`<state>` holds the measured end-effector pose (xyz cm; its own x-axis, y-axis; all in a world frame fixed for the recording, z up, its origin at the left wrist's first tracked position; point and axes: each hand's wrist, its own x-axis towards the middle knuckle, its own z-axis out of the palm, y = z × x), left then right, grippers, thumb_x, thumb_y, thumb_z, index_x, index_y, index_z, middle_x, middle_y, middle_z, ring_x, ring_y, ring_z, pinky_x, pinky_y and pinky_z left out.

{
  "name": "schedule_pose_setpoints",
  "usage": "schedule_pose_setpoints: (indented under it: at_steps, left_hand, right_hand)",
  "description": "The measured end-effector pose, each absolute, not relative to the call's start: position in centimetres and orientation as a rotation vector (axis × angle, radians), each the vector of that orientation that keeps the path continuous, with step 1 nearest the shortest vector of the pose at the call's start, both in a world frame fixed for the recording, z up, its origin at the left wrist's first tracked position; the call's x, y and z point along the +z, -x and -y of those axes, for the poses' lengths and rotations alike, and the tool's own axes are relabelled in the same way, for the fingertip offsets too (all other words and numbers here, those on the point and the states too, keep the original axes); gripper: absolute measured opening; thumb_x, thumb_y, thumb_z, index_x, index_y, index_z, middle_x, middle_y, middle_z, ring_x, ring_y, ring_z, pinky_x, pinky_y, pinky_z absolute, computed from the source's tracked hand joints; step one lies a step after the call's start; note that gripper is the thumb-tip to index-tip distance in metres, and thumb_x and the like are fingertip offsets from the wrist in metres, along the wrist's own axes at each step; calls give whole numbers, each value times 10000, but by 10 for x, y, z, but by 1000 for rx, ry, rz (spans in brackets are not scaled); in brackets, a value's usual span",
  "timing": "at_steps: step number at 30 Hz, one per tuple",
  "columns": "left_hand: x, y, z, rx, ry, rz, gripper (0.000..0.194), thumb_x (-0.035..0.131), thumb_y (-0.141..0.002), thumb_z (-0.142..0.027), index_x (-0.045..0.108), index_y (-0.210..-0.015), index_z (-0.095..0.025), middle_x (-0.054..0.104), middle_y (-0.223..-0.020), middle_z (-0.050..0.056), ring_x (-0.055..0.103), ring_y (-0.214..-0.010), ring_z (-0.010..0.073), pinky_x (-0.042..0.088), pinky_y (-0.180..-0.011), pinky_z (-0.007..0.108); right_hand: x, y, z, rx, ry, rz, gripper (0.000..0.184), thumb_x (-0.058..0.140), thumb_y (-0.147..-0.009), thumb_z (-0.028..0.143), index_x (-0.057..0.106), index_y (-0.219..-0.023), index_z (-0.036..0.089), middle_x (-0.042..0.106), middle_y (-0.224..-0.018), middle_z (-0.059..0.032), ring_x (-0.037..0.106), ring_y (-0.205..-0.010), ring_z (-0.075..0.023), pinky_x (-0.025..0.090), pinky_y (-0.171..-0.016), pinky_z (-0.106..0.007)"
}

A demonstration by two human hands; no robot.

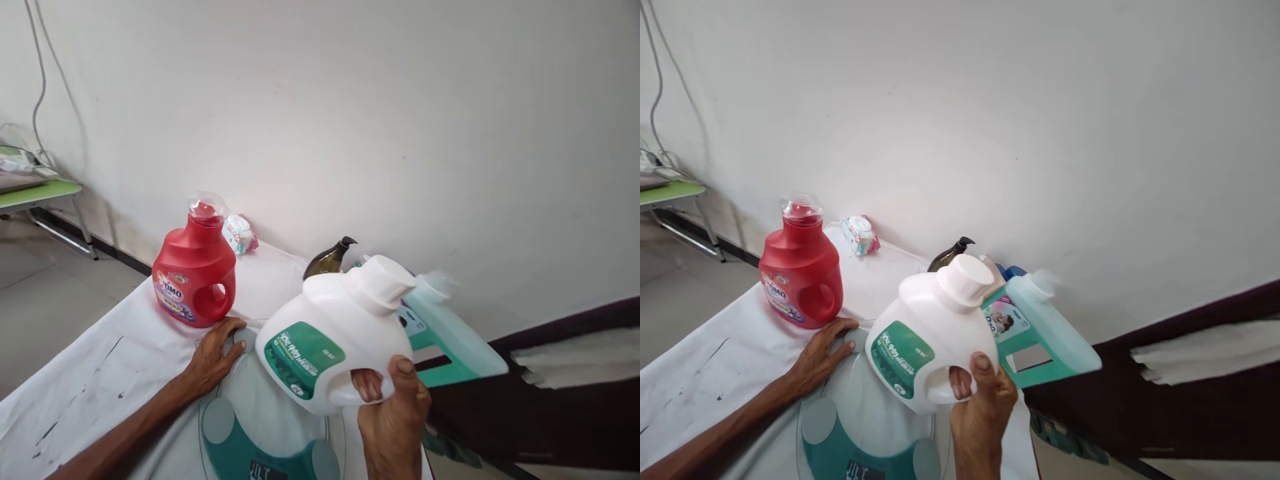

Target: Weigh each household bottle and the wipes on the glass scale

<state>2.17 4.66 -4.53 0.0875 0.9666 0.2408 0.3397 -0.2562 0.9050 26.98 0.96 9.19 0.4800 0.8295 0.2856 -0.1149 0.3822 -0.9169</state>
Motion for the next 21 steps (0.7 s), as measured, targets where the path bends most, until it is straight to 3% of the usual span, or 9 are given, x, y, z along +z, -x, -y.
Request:
schedule_pose_setpoints:
  at_steps: [7, 13, 18, 21]
  left_hand:
    - [-44, -22, -47, 1168, -1697, -1312, 347, 579, -939, -363, 669, -1241, -219, 745, -1212, 100, 710, -1146, 287, 572, -1036, 492]
    - [-46, -23, -47, 1165, -1713, -1303, 318, 576, -955, -350, 666, -1237, -233, 739, -1237, 92, 706, -1146, 274, 574, -1026, 471]
    - [-49, -24, -48, 1188, -1706, -1314, 335, 592, -943, -348, 665, -1247, -229, 738, -1236, 95, 701, -1164, 281, 564, -1047, 481]
    - [-47, -23, -48, 1163, -1705, -1321, 342, 590, -948, -353, 664, -1257, -228, 731, -1244, 100, 694, -1173, 281, 558, -1048, 481]
  right_hand:
    - [104, -265, -89, 484, 980, 779, 584, 850, -739, 560, 398, -555, 240, 329, -443, 97, 327, -382, -67, 304, -366, -235]
    - [83, -267, -145, 366, 1109, 761, 552, 850, -728, 579, 452, -528, 252, 361, -414, 79, 344, -382, -94, 269, -379, -271]
    - [59, -274, -160, 309, 1192, 734, 577, 806, -763, 642, 432, -534, 267, 363, -440, 75, 342, -403, -112, 288, -421, -300]
    - [56, -279, -163, 250, 1286, 746, 576, 713, -825, 715, 467, -568, 262, 392, -462, 55, 394, -443, -144, 367, -496, -333]
